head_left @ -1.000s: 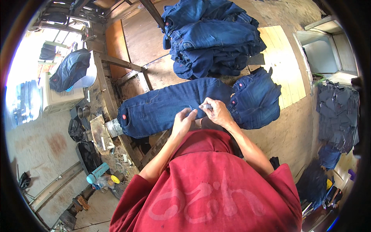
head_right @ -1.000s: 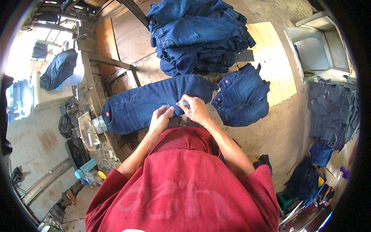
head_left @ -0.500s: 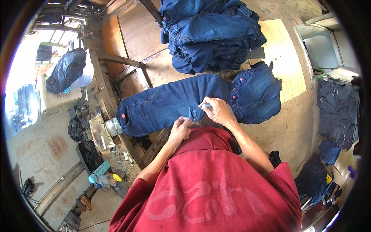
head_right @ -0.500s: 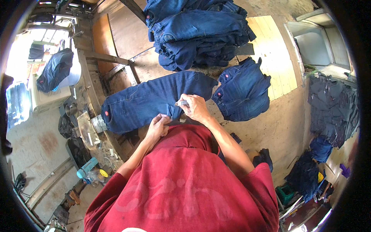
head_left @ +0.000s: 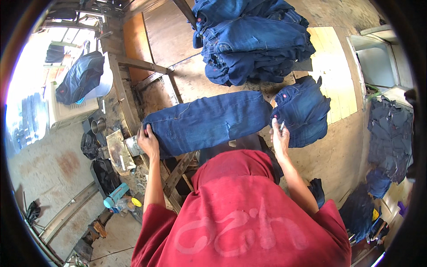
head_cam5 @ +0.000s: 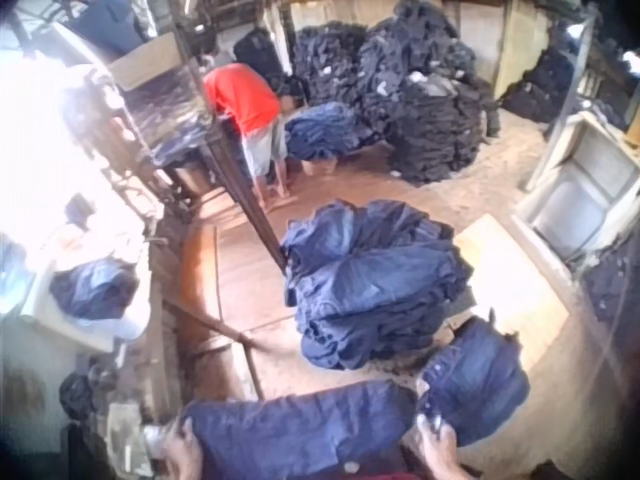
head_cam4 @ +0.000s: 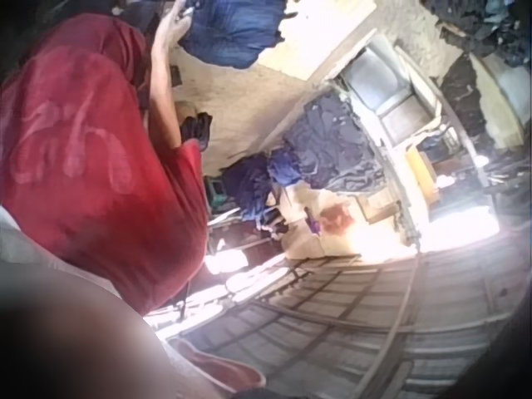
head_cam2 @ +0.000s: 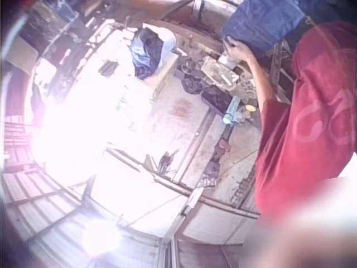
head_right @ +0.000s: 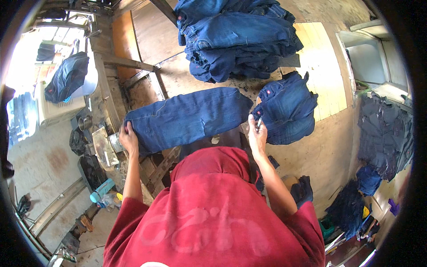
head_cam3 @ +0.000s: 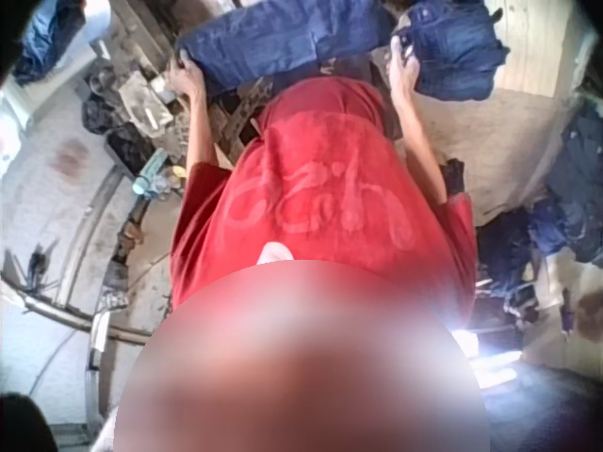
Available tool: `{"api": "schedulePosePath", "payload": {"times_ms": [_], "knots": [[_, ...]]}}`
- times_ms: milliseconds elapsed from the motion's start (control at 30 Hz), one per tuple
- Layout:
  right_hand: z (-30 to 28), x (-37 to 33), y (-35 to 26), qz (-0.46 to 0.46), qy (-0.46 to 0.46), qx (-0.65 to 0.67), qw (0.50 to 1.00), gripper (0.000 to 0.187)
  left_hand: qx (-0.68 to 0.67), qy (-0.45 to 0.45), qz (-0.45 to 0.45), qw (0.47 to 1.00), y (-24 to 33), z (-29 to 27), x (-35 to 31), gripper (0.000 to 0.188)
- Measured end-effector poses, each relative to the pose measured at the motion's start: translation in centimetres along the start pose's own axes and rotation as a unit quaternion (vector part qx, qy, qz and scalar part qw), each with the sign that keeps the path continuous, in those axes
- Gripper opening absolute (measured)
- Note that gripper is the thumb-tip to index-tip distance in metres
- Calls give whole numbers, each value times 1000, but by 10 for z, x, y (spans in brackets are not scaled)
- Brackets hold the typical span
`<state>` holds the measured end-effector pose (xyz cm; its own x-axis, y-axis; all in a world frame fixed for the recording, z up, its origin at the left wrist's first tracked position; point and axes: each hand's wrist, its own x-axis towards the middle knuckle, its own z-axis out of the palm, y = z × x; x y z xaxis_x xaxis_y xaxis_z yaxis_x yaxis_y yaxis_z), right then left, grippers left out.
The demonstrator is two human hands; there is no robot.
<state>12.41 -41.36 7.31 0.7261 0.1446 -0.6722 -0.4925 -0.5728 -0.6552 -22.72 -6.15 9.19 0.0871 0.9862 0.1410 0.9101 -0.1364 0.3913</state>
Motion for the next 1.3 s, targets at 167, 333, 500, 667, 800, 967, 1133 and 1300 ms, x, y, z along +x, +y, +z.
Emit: {"api": "schedulePosePath", "payload": {"times_ms": [167, 333, 500, 667, 800, 967, 1133, 1300], "knots": [[26, 10, 19, 148, -65, 268, 950, 40, -189, -123, 121, 967, 29, 18, 26, 32], [24, 71, 34, 26, 99, 186, 977, 43, -71, -91, -6, 993, 61, -40, -52, 94], [-4, 144, 20, -61, 95, 127, 986, 57, -220, -215, -231, 923, 32, -40, -129, 78], [18, 176, 1, -107, 136, 139, 975, 52, -393, -405, -305, 767, 61, -53, -74, 34], [28, 161, 29, 26, 47, -50, 997, 26, 11, -499, 116, 859, 113, -32, 54, 34], [-72, 177, 5, -32, 139, 197, 970, 39, -282, -639, 96, 709, 113, 6, 3, 52], [-104, 85, 0, -65, 275, -1, 959, 66, -489, -704, -344, 384, 191, 28, -123, 48], [24, -77, 23, -367, 196, -70, 907, 42, -644, -613, -372, 268, 303, 74, -105, 50]]}}
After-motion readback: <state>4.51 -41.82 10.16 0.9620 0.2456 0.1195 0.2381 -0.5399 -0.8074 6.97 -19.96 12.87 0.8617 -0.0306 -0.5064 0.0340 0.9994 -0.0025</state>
